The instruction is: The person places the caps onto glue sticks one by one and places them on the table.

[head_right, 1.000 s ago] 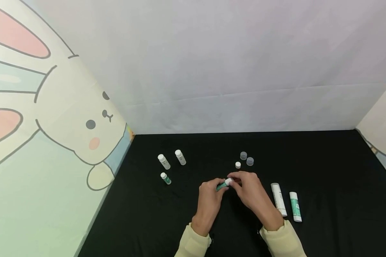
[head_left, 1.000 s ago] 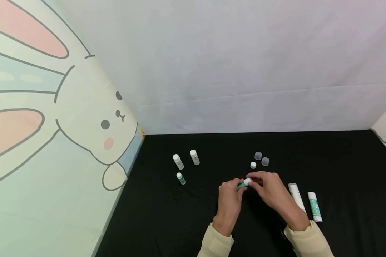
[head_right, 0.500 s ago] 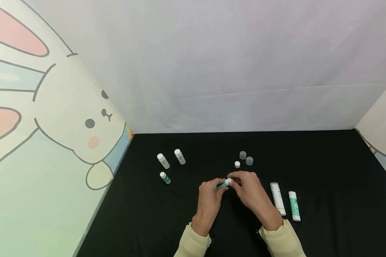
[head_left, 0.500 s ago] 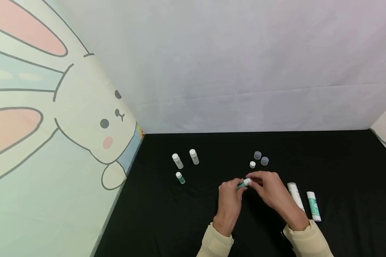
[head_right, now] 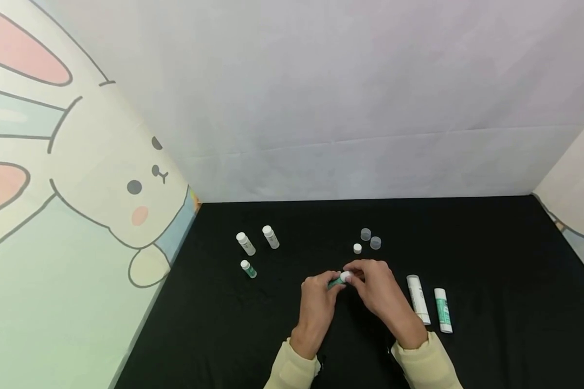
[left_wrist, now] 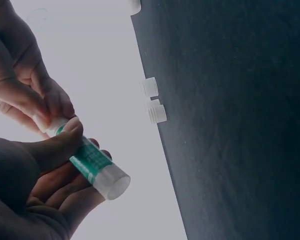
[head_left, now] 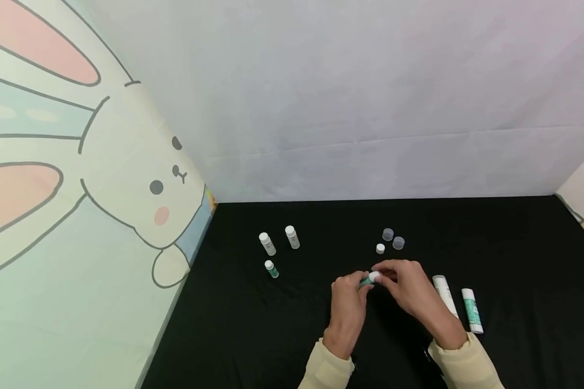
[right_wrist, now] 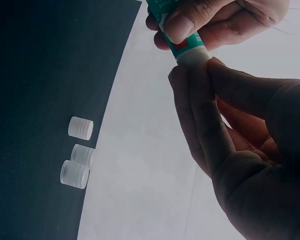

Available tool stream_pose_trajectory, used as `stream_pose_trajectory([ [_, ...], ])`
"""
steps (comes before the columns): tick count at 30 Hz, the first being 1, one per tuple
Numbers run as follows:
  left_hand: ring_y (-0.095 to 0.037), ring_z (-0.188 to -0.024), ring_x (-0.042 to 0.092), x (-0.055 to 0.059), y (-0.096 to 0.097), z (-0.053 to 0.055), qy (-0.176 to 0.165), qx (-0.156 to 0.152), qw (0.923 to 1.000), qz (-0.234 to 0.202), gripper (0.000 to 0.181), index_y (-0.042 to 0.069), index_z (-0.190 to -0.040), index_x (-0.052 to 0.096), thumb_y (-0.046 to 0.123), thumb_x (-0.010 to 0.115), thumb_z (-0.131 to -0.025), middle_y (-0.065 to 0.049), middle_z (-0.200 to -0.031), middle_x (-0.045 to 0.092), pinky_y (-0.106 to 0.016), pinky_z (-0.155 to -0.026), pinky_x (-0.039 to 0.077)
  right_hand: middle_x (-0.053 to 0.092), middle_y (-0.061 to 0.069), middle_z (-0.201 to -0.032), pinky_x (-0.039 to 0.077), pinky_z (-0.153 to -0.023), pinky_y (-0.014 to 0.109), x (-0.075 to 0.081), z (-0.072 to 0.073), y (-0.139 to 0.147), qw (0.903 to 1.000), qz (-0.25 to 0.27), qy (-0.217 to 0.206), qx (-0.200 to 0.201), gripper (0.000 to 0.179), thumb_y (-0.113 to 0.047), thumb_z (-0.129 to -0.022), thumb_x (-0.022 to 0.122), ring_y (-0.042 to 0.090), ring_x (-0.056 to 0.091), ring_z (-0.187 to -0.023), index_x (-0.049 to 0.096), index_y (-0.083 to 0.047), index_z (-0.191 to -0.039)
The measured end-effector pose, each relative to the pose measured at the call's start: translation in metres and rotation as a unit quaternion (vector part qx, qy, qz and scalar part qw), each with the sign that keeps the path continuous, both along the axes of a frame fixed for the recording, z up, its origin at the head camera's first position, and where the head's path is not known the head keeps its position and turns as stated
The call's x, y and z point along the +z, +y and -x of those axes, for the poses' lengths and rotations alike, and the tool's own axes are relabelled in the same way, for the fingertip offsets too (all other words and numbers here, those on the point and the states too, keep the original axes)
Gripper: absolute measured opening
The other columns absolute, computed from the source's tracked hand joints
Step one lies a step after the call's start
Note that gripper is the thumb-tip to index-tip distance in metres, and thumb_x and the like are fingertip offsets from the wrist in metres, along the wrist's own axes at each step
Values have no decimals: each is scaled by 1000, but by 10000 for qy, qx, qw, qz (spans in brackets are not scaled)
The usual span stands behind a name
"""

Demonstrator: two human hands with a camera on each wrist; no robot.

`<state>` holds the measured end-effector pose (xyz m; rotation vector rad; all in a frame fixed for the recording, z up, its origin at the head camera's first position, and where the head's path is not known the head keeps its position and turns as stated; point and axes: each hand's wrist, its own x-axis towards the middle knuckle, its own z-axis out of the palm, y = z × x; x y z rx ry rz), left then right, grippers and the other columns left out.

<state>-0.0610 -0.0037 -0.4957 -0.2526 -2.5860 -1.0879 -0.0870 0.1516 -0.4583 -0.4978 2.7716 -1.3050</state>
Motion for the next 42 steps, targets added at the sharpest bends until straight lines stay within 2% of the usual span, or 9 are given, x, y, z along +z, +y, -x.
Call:
stream_pose_trajectory([
  [20, -1, -82, 72, -3, 4, -7, 187, -60, 9995, 234, 12, 7, -97, 81, 3, 84, -86, -2, -91, 80, -11, -68, 54, 78, 19, -104, 63, -71, 42, -3, -2, 3, 9999, 32, -150, 1, 13, 2, -94, 76, 31, 78, -90, 79, 3, -107],
  [27, 1, -84, 71, -3, 5, -7, 149, -96, 9993, 330, 11, 8, -97, 80, 5, 84, -87, -1, -93, 80, -9, -68, 53, 78, 18, -104, 63, -71, 41, -3, -3, 4, 9997, 11, -230, -7, 14, 3, -94, 76, 29, 78, -89, 79, 2, -107],
  [32, 1, -90, 72, -2, 3, -4, 155, -212, 9996, 53, 15, 7, -101, 81, 6, 84, -87, -2, -100, 81, -9, -74, 54, 78, 18, -106, 63, -73, 42, -3, -3, 7, 9997, 83, -224, -9, 15, 3, -94, 75, 30, 78, -91, 79, 3, -109],
  [36, -7, -102, 74, 0, 1, -2, -106, -225, 9997, -83, 24, 3, -111, 81, 9, 83, -88, -5, -109, 80, -16, -85, 57, 78, 18, -107, 63, -74, 41, -1, -2, 7, 9998, 154, -131, 12, 15, 2, -94, 75, 31, 77, -92, 79, 3, -109],
  [39, -15, -111, 74, 2, -1, 0, -242, -208, 9993, 186, 23, 5, -113, 81, 11, 81, -90, -4, -109, 80, -25, -94, 58, 78, 18, -106, 63, -73, 41, -2, -3, 6, 9999, 152, -41, 20, 15, 3, -94, 75, 30, 77, -91, 79, 2, -109],
  [42, -13, -101, 76, 1, -1, 0, -65, -190, 9978, 637, 11, 10, -101, 82, 13, 81, -90, 1, -97, 80, -24, -87, 59, 78, 17, -105, 63, -73, 40, -3, -3, 4, 9999, 147, -29, -46, 15, 3, -94, 75, 29, 78, -90, 79, 2, -109],
])
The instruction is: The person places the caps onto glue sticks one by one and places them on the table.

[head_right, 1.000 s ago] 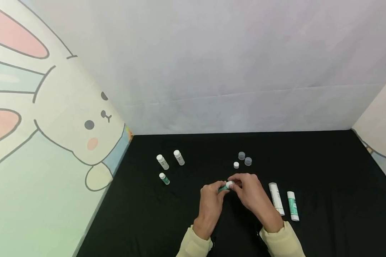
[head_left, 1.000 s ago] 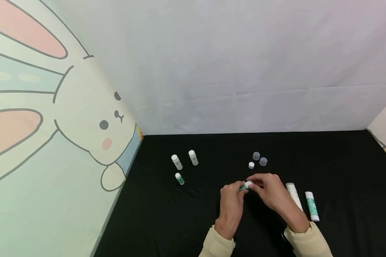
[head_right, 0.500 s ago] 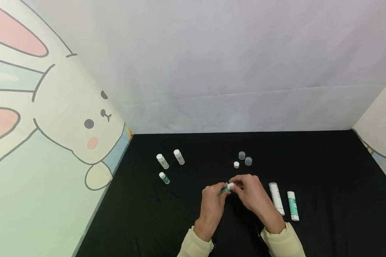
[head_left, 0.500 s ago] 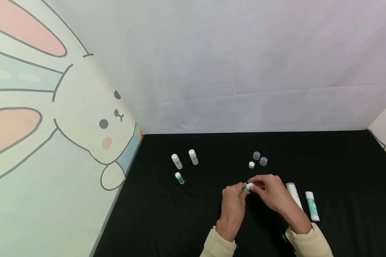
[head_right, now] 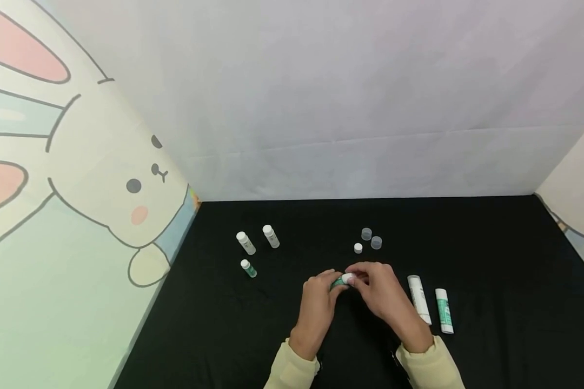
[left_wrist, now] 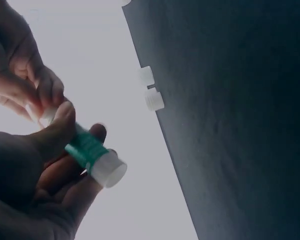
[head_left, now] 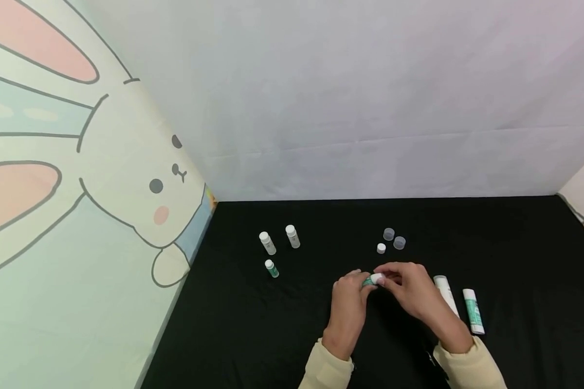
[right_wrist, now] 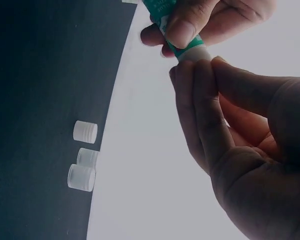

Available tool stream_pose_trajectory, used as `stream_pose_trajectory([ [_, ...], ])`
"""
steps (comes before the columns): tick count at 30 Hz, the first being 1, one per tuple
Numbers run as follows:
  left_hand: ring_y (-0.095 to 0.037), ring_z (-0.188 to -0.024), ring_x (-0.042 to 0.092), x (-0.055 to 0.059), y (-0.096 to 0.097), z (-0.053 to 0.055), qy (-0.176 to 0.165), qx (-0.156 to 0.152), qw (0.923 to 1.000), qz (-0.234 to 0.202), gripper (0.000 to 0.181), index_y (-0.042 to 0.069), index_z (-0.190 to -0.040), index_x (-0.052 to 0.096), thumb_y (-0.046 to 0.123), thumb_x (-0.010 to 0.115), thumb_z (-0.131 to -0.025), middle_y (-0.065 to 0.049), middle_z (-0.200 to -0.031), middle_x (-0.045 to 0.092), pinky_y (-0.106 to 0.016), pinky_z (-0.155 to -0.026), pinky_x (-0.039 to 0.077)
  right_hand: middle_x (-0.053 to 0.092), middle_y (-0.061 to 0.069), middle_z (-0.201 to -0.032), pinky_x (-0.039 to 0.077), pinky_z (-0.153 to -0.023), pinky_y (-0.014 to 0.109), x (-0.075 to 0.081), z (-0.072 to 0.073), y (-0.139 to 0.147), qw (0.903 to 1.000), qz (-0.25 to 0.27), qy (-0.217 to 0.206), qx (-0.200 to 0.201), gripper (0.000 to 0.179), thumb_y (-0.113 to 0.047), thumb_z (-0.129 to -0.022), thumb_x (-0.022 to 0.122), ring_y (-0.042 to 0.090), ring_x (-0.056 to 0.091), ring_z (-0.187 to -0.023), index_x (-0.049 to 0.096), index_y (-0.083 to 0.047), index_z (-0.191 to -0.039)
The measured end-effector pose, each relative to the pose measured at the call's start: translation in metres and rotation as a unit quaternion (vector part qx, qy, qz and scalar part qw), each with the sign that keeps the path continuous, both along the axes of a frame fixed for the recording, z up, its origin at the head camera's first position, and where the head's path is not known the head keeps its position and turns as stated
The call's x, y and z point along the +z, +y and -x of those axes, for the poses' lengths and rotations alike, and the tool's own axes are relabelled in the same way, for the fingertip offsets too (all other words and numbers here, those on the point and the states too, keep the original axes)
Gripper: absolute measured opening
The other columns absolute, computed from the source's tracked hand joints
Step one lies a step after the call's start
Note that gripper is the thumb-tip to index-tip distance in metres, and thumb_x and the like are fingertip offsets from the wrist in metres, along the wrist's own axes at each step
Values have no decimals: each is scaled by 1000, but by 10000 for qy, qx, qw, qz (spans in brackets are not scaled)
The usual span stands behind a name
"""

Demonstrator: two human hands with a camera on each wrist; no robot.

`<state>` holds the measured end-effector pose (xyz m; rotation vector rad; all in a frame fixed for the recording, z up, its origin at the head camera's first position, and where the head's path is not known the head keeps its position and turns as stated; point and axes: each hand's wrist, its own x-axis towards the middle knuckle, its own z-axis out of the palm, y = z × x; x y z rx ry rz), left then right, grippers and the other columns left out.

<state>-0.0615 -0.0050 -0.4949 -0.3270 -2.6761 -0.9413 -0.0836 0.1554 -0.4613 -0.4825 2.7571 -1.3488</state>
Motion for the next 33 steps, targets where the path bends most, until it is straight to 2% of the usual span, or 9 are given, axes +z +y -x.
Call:
stream_pose_trajectory([
  [2, -7, -89, 75, -1, 0, -1, 256, 35, 9993, 274, 4, 13, -93, 79, 15, 82, -90, 3, -88, 77, -21, -78, 59, 78, 17, -104, 63, -72, 40, -1, -1, -1, 10000, 16, -11, -38, 15, 3, -95, 75, 29, 78, -90, 79, 2, -109],
  [4, -4, -79, 72, -3, 1, -2, 482, 61, 9980, 409, 7, 14, -87, 76, 15, 84, -89, 3, -83, 75, -18, -69, 56, 78, 17, -104, 63, -72, 40, 0, -1, -3, 10000, 39, -14, -88, 15, 3, -94, 75, 29, 78, -89, 79, 2, -108],
  [9, -2, -76, 70, -5, 1, -4, 628, -63, 9972, 389, 10, 13, -85, 75, 13, 84, -88, 3, -80, 73, -12, -67, 53, 78, 16, -102, 63, -71, 40, 0, -3, -4, 9999, 39, -96, -88, 13, 2, -94, 75, 28, 78, -88, 79, 1, -107],
  [15, -1, -75, 68, -4, 3, -4, 531, -202, 9969, 546, 8, 13, -88, 77, 12, 85, -88, 3, -80, 72, -10, -65, 50, 78, 15, -101, 63, -74, 42, 1, -7, -2, 9998, -81, -75, -172, 14, 2, -94, 76, 29, 78, -88, 79, 2, -108],
  [24, 3, -75, 65, -5, 12, -5, 303, -412, 9984, 260, 6, 14, -91, 78, 10, 82, -91, 5, -82, 73, -7, -65, 46, 78, 16, -103, 63, -77, 47, 7, -10, 7, 9988, -413, -191, -162, 15, -2, -96, 75, 31, 77, -91, 77, 4, -110],
  [29, 3, -76, 66, -2, 19, -5, 63, -473, 9988, 136, 4, 15, -91, 78, 12, 81, -92, 7, -82, 73, -7, -66, 47, 77, 16, -105, 63, -76, 45, 8, -13, 13, 9984, -410, -231, -313, 18, -4, -97, 75, 30, 77, -91, 76, 4, -113],
  [33, 6, -72, 62, 0, 26, -6, 24, -486, 9988, 111, 8, 17, -88, 76, 16, 81, -94, 10, -75, 69, -6, -64, 43, 77, 18, -108, 63, -75, 43, 10, -16, 19, 9978, -385, -284, -452, 20, -5, -98, 74, 30, 77, -92, 76, 4, -115],
])
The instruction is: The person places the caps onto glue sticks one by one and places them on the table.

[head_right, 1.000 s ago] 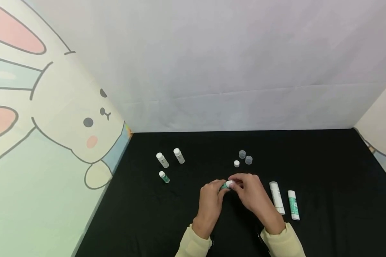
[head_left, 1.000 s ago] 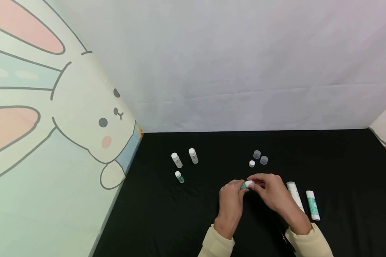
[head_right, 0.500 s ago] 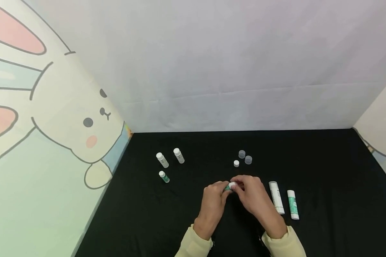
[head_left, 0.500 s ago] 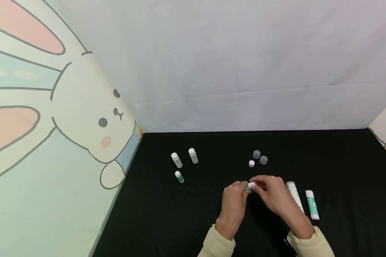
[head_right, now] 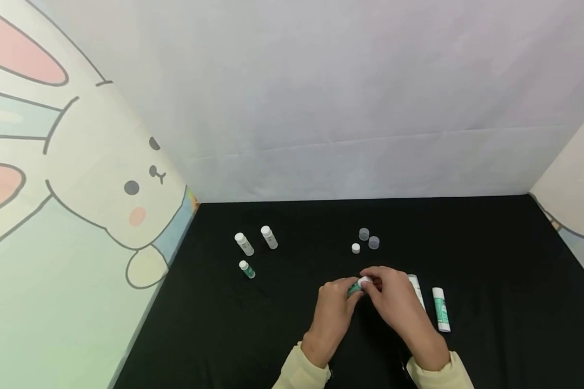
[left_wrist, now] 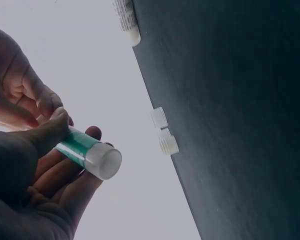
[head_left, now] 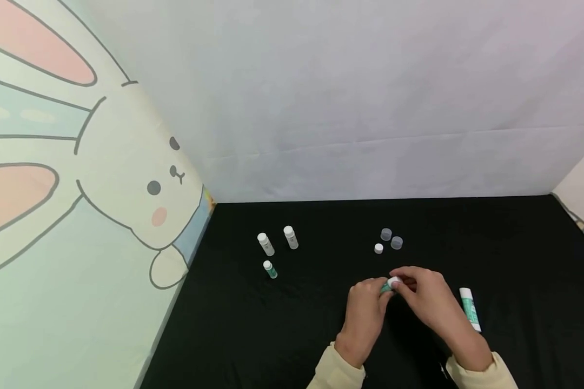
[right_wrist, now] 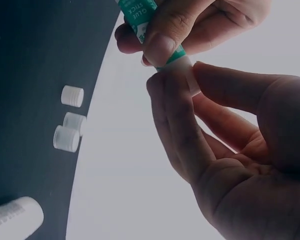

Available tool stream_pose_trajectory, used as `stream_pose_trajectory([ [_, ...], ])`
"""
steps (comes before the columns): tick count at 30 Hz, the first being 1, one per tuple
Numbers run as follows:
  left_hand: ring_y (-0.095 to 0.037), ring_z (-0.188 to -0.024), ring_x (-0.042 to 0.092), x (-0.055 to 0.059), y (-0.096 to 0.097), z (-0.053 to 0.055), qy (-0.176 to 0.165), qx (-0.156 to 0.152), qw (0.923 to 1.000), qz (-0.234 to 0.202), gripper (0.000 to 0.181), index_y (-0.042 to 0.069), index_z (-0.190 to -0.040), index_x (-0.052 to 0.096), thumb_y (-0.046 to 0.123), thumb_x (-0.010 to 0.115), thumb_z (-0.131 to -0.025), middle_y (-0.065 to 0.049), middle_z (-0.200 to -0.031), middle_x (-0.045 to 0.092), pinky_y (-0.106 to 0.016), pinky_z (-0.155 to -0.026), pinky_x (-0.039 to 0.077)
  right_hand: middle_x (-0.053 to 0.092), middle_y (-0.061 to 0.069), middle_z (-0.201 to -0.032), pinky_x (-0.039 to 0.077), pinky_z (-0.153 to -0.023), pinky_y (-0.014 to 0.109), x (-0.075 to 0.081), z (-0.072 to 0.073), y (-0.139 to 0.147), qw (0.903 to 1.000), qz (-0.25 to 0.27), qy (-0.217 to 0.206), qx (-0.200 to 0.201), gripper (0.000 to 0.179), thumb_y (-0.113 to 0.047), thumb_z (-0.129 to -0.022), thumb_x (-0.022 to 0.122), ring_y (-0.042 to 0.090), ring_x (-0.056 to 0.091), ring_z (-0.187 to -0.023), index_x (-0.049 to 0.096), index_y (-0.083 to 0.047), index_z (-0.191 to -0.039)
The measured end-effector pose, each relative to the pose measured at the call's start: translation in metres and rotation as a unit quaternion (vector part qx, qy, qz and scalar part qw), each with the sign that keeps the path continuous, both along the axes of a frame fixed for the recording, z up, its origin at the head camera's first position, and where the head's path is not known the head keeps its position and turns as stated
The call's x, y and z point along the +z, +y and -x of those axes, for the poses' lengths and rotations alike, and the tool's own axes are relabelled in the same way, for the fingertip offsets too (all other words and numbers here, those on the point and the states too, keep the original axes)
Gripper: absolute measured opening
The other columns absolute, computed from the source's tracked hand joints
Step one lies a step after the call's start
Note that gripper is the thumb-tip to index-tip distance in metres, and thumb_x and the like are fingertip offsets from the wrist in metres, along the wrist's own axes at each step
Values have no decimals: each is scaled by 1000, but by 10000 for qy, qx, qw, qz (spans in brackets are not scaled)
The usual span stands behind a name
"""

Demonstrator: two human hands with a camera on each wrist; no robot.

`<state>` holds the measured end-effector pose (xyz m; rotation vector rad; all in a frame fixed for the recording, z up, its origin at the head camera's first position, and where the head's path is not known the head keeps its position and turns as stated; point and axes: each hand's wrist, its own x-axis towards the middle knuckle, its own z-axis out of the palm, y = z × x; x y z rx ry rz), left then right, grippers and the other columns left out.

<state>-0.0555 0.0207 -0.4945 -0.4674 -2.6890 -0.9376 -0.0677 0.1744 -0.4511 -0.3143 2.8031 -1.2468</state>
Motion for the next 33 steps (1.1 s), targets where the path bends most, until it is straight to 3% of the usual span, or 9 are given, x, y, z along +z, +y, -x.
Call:
stream_pose_trajectory([
  [8, 12, -66, 50, -1, 11, -1, 7, -126, 9997, -216, 18, 20, -80, 70, 18, 80, -95, 14, -70, 64, -4, -60, 37, 77, 18, -106, 63, -73, 41, 0, -5, 10, 9996, 95, 150, -198, 20, -4, -97, 75, 29, 77, -89, 76, 4, -116],
  [13, 9, -77, 62, -1, 15, -4, -47, -200, 9996, -207, 4, 20, -93, 78, 21, 81, -95, 13, -86, 75, -7, -68, 46, 76, 20, -107, 63, -72, 41, 1, -9, 16, 9994, 128, 197, -265, 21, -4, -97, 76, 30, 77, -89, 76, 5, -116],
  [17, 4, -86, 66, 0, 17, -7, -70, -214, 9997, 33, 12, 21, -106, 80, 22, 82, -94, 12, -97, 77, -10, -74, 49, 76, 21, -110, 63, -71, 40, 1, -11, 23, 9994, 119, 83, -323, 23, -6, -99, 74, 31, 77, -91, 75, 4, -119],
  [23, 2, -88, 58, 2, 22, -11, -228, -340, 9987, 291, 22, 20, -117, 79, 23, 82, -95, 12, -104, 69, -8, -73, 45, 76, 21, -110, 62, -69, 38, 0, -16, 34, 9989, 61, 124, -443, 23, -6, -98, 74, 31, 76, -91, 76, 3, -119],
  [33, 6, -86, 51, 3, 35, -16, -559, -772, 9954, 61, 30, 16, -126, 76, 14, 80, -96, 10, -103, 59, -6, -76, 41, 75, 23, -114, 61, -67, 30, 0, -23, 50, 9975, -96, -17, -698, 25, -8, -99, 74, 31, 76, -92, 75, 2, -122],
])
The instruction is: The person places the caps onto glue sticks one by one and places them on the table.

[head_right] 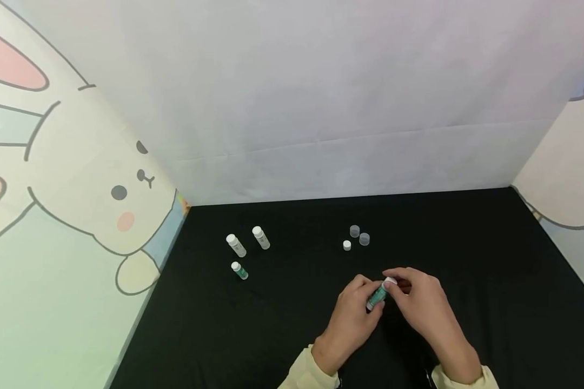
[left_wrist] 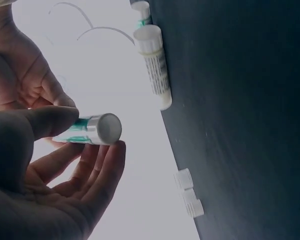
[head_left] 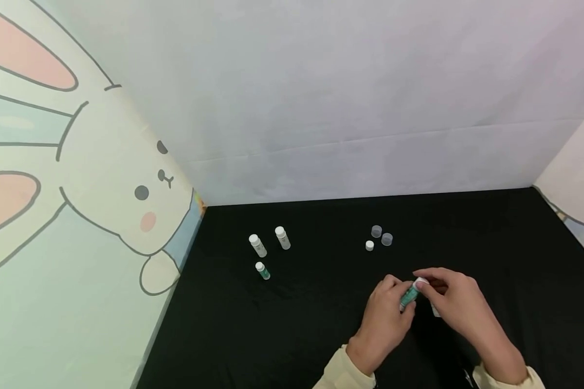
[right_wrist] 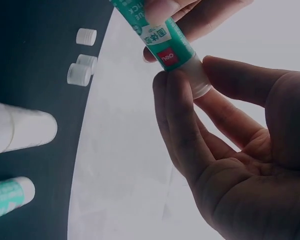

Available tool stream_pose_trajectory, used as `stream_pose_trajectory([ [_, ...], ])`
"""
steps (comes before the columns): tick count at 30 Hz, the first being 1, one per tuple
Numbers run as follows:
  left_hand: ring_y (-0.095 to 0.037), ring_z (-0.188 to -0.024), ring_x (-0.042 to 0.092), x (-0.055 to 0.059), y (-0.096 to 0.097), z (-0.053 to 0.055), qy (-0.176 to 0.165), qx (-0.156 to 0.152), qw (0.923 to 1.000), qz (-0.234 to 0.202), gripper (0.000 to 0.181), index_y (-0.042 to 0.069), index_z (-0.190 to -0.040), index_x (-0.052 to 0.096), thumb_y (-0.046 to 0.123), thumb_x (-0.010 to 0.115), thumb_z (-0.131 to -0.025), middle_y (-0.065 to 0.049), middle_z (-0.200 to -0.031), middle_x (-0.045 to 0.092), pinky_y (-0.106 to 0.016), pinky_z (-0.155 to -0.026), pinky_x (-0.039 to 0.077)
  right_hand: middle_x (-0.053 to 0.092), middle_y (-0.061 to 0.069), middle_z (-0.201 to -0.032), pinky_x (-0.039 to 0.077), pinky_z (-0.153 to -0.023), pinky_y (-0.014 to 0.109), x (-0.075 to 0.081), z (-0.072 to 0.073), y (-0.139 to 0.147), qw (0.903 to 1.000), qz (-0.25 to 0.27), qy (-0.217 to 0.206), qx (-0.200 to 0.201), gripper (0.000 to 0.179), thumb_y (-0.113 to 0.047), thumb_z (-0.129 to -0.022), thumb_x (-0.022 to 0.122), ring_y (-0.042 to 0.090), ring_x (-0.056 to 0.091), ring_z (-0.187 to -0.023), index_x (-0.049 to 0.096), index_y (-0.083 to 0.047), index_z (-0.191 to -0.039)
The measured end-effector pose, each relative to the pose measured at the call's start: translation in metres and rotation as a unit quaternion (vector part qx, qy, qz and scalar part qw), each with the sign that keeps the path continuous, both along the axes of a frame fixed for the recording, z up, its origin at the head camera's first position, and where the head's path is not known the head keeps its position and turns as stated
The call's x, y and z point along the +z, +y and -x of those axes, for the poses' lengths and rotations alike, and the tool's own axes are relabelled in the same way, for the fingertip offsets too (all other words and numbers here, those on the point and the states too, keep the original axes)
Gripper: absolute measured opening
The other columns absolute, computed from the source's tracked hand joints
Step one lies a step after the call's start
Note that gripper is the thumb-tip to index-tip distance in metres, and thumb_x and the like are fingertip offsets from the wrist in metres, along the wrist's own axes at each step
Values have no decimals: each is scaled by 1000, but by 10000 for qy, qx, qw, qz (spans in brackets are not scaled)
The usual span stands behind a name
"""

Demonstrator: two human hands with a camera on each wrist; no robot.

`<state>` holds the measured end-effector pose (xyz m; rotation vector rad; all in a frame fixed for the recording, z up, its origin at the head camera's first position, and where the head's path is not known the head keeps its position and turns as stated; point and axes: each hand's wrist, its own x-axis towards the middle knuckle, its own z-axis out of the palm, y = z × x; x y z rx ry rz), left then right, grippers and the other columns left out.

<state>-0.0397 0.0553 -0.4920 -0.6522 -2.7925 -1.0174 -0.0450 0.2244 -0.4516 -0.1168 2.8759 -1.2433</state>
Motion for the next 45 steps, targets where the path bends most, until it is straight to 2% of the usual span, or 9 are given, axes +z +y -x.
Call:
stream_pose_trajectory([
  [7, 7, -88, 51, 0, 9, -5, -145, -260, 9995, -61, 36, 15, -130, 73, 12, 81, -95, 8, -103, 58, -4, -78, 40, 76, 24, -113, 58, -64, 24, -1, -4, 10, 9998, -134, 57, -132, 27, -8, -98, 76, 32, 76, -90, 75, 3, -123],
  [12, 10, -80, 48, -1, 17, -10, -232, -368, 9989, -168, 33, 15, -127, 74, 11, 81, -95, 9, -99, 58, -2, -72, 38, 75, 25, -114, 54, -61, 25, -1, -7, 19, 9992, -241, -229, -203, 26, -12, -100, 74, 30, 74, -89, 74, 3, -122],
  [18, 11, -76, 47, -3, 26, -19, -290, -472, 9983, -154, 35, 17, -127, 73, 13, 82, -94, 9, -99, 58, -1, -67, 37, 77, 16, -107, 51, -60, 25, -2, -11, 29, 9980, -320, -520, -187, 28, -14, -101, 73, 20, 70, -82, 73, 2, -124],
  [22, 12, -76, 46, -5, 32, -24, -333, -509, 9981, -102, 37, 19, -128, 72, 16, 84, -93, 10, -96, 58, -1, -66, 37, 76, 7, -100, 50, -58, 27, -4, -14, 35, 9968, -439, -638, -175, 23, -13, -101, 72, 13, 64, -76, 74, -1, -119],
  [27, 13, -80, 50, -7, 37, -30, -568, -599, 9965, -91, 46, 19, -134, 67, 17, 85, -92, 12, -99, 59, -2, -68, 39, 75, 4, -94, 48, -58, 27, -6, -16, 39, 9953, -573, -764, -152, 16, -14, -100, 74, 14, 63, -76, 75, -1, -110],
  [33, 10, -88, 54, -10, 43, -36, -492, -622, 9965, 259, 48, 19, -133, 65, 22, 88, -90, 13, -107, 59, -4, -71, 42, 75, 2, -91, 48, -59, 28, -10, -17, 44, 9925, -646, -1033, 81, 12, -11, -99, 74, 14, 65, -76, 76, -3, -107],
  [39, 8, -85, 53, -11, 48, -42, -1122, -603, 9916, 243, 54, 20, -137, 62, 22, 88, -90, 13, -107, 54, -6, -68, 43, 76, 2, -92, 50, -62, 30, -16, -18, 48, 9886, -706, -1307, 246, 11, -10, -97, 75, 16, 68, -79, 76, -3, -107],
  [45, 4, -87, 59, -14, 54, -44, -1699, -492, 9836, 354, 51, 23, -134, 65, 23, 89, -89, 14, -108, 58, -11, -69, 48, 73, 0, -90, 49, -61, 32, -21, -20, 50, 9870, -792, -1364, 295, 6, -10, -96, 76, 15, 66, -78, 76, -7, -102],
])
